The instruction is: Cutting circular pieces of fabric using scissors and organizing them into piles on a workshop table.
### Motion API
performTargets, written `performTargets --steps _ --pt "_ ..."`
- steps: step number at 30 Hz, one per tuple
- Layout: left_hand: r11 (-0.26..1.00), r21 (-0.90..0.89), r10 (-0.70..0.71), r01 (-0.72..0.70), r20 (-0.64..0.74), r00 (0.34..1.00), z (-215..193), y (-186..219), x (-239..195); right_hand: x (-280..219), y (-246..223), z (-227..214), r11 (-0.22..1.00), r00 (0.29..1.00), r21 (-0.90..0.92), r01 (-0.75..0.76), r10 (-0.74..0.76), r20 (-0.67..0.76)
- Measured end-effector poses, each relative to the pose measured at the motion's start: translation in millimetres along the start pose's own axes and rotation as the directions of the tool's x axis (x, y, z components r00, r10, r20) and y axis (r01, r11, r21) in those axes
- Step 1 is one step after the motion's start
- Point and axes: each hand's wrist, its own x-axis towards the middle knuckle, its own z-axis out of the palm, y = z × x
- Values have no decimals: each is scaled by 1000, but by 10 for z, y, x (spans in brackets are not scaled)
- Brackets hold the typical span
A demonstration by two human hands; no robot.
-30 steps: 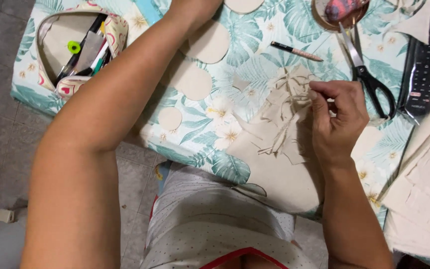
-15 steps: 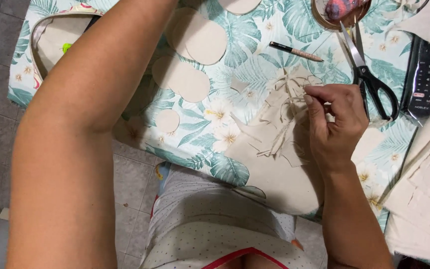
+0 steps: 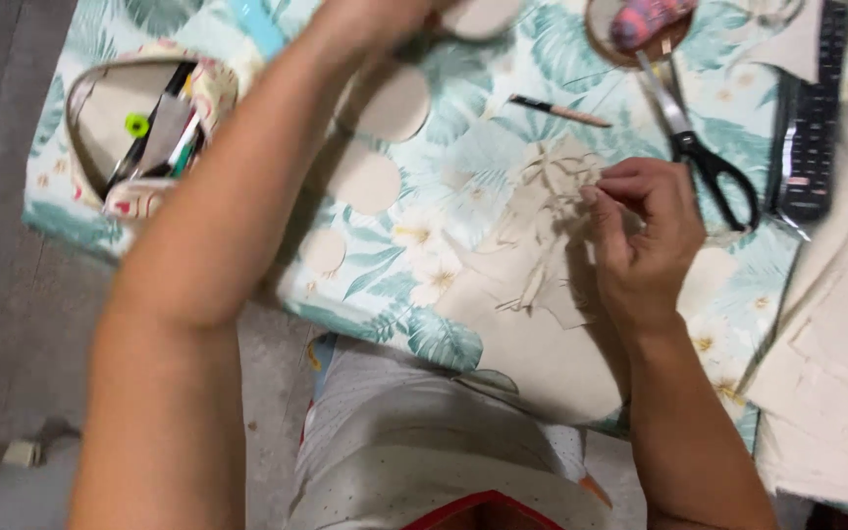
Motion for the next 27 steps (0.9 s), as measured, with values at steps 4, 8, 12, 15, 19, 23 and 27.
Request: performTargets --steps 4,8,12,15,19,23,27 --pt "794 -338 545 -505 26 838 268 -172 -17 29 -31 -29 979 989 155 -131 140 -43" --pt "630 -455 716 -629 28 697 315 -294 144 222 -5 -81 959 975 181 -220 224 0" --pt "510 -440 774 -739 -140 618 339 -324 134 606 -255 -137 992 992 100 -81 70 103" --pt "454 -439 770 -775 -245 589 361 -370 101 880 -468 -103 992 985 84 94 -105 136" --pt "417 -438 732 -797 -357 580 375 -452 83 985 -470 87 969 968 -5 248 -247 44" --pt "441 -380 711 -813 -404 575 357 -465 91 973 -368 214 888 903 -163 430 -426 64" --pt "433 -365 744 -824 -372 556 389 -478 126 953 -232 318 915 924 -133 382 -381 33"
